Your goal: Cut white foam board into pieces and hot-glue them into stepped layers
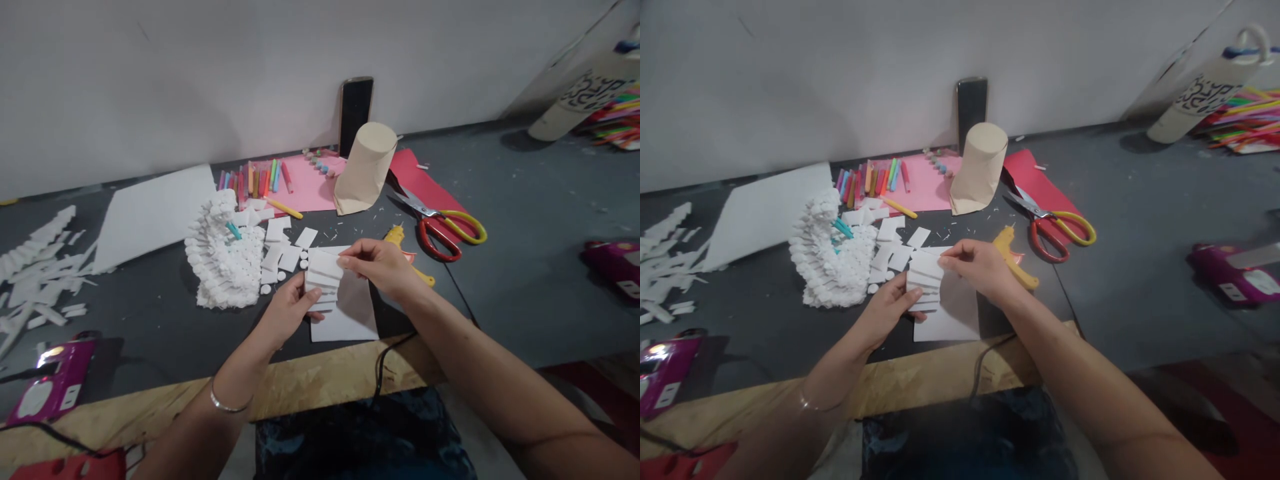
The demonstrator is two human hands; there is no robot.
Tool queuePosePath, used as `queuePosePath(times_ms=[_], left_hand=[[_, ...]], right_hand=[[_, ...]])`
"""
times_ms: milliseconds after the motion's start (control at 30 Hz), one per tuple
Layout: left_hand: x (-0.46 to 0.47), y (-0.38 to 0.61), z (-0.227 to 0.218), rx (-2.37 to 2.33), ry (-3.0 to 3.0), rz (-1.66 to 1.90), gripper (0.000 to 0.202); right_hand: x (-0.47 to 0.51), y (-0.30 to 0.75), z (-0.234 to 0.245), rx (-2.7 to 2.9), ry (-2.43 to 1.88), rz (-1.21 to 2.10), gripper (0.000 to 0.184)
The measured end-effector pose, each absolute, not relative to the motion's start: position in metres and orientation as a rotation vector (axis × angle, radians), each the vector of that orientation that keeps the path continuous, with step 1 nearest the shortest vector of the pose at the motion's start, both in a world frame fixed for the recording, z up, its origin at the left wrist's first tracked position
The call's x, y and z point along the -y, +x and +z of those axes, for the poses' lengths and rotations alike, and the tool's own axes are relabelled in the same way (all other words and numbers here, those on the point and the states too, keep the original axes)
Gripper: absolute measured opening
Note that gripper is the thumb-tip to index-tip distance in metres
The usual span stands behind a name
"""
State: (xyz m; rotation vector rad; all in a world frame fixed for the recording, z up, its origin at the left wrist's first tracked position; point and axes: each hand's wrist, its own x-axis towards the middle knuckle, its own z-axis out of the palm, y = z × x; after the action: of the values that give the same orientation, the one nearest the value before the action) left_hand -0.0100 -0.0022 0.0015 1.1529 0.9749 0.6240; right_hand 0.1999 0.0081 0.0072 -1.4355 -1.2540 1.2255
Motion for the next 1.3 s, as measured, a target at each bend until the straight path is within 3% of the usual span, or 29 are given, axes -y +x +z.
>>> queuePosePath(times_ms=[300, 1300], left_hand=[[0.002, -0.010, 0.003, -0.989, 1.125, 0.626, 0.046], [0.002, -0.010, 0.002, -0.987, 1.152, 0.626, 0.041]], right_hand=[[-0.011, 0.202, -0.008, 1.163, -1.307, 1.307, 0.029], [-0.008, 0.198, 0.007, 1.253, -1.412, 1.254, 0.028]])
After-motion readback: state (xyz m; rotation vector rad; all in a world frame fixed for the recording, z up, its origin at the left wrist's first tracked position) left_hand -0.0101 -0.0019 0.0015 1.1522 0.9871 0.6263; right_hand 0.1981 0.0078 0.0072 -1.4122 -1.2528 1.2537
